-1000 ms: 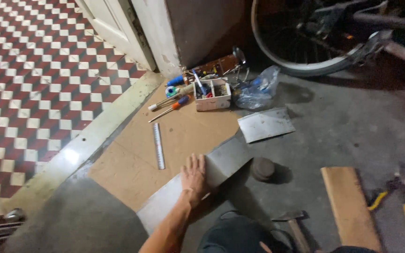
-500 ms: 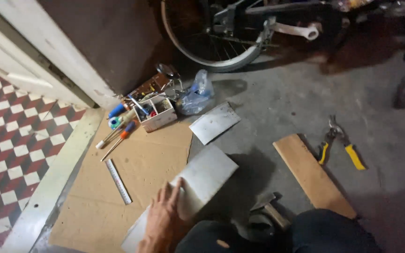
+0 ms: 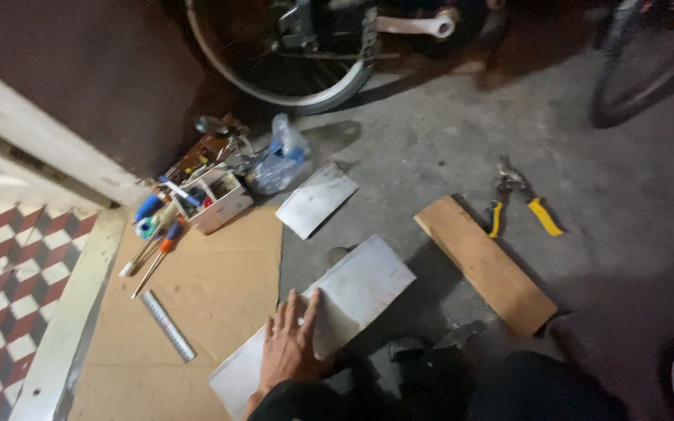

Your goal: Hammering the edge of a metal strip to flatten or shape it while working on the floor.

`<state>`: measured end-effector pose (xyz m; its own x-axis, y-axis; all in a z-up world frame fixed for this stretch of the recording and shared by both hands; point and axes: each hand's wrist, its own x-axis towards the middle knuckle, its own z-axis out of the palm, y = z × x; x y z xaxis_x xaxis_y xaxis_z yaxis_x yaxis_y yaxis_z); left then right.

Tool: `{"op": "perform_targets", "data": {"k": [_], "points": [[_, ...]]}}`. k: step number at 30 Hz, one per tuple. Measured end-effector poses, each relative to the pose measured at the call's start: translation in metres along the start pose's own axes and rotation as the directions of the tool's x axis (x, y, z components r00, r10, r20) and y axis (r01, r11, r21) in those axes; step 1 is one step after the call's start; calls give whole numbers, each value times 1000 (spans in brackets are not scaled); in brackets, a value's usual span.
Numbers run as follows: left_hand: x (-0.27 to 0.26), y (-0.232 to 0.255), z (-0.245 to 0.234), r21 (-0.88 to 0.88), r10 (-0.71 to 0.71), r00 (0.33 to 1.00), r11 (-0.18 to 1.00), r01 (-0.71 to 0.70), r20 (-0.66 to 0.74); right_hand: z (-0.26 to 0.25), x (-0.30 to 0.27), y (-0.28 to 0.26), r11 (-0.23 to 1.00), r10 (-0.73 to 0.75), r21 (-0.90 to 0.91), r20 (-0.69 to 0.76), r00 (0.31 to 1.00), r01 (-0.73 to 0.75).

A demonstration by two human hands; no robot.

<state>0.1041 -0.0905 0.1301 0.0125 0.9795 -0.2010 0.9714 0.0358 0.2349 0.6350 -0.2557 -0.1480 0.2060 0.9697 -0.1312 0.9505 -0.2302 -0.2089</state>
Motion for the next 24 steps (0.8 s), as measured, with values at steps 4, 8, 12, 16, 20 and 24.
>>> {"op": "perform_targets", "data": {"k": [4, 8, 12, 16, 20, 24], "points": [[-15, -21, -3, -8, 48, 985, 999, -50, -164, -45, 72, 1, 999, 40, -23, -36, 999, -41], [-37, -95, 64, 97, -84, 928, 987, 127, -362, -125, 168, -37, 999, 38, -22, -25, 999, -39], [-60, -205, 128, 78, 64, 578, 997, -1, -814, -206, 223, -129, 971, 219, 51, 218, 951, -235], [-99, -255, 133, 174, 50, 617, 974, 143, -785, -188, 246, -128, 993, 69, 82, 206, 976, -87], [-144, -294, 148, 277, 18, 674, 919, 280, -739, -179, 266, -122, 992, -92, 101, 169, 981, 76], [-149, -311, 153, 279, 69, 580, 918, 281, -812, -131, 285, -42, 873, -470, -148, 0, 883, 465]]}}
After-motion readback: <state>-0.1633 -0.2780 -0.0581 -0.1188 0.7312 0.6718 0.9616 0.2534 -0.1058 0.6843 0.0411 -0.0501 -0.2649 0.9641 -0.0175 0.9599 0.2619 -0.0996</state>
